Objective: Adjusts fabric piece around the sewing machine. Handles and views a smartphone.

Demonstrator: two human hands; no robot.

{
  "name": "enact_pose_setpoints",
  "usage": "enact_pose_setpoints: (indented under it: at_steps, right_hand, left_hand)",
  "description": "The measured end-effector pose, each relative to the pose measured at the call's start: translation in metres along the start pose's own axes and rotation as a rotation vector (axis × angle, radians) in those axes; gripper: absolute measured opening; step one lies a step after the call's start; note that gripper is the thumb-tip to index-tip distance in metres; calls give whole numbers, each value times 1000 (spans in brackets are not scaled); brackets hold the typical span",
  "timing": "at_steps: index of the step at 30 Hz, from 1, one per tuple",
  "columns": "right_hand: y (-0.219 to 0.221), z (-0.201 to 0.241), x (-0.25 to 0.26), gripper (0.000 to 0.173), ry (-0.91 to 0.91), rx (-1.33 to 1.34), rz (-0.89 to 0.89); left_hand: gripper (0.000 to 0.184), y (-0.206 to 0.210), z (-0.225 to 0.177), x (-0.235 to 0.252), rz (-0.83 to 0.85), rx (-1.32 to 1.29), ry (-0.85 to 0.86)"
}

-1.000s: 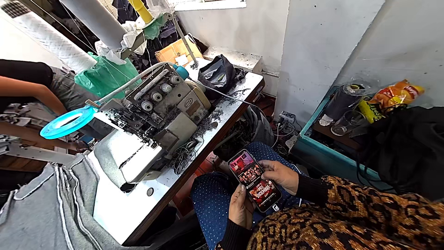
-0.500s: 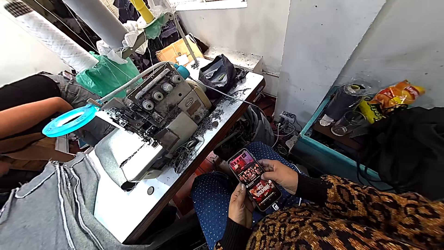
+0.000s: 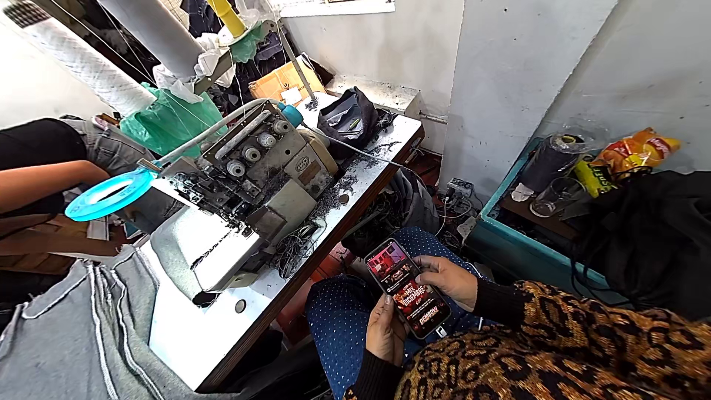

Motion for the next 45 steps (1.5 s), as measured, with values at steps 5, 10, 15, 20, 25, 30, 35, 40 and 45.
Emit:
enact_pose_setpoints:
  at_steps: [5,10,15,20,25,30,35,40,45]
  right_hand:
    - [0,-2,1,32,1,-3,4]
    - [-1,-3,1,33,18,-19,-5]
    - [-3,-4,3,21,-13,-4,-24]
    - [-2,-4,2,25,-2,-25,-12]
    - [-1,-5,1,36,21,-5,-7]
    - [-1,-3,1,41,23,-27,5]
    - [-1,-4,1,28,27,-1,-19]
    - [0,-2,1,28,13,18,-11]
    - [-1,-2,0,25,15,29,-19]
  left_hand:
    - [38,-1,2,0,8,-11,-1]
    - [38,-2,2,0,4,-6,-1]
    - [38,-2,2,0,-11,3,-10]
    - [38,-1,2,0,-5,-2,-6]
    - [38,0,2,0,-5,-5,-7]
    - [38,0,1,0,-8,2,-8]
    - [38,0,1,0,-9,0,-11]
    - [37,-1,0,1,-15,9,-10]
    - [37,0,0,0,-16,17,-8]
Point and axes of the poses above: each hand's wrist, its own x-axis towards the middle knuckle, its own y-axis out of the palm, z = x × y, the point moved 8 cm from there along x, towards the middle knuckle, and after that the axes turned 5 degrees about -x, right-handed, at the moved point
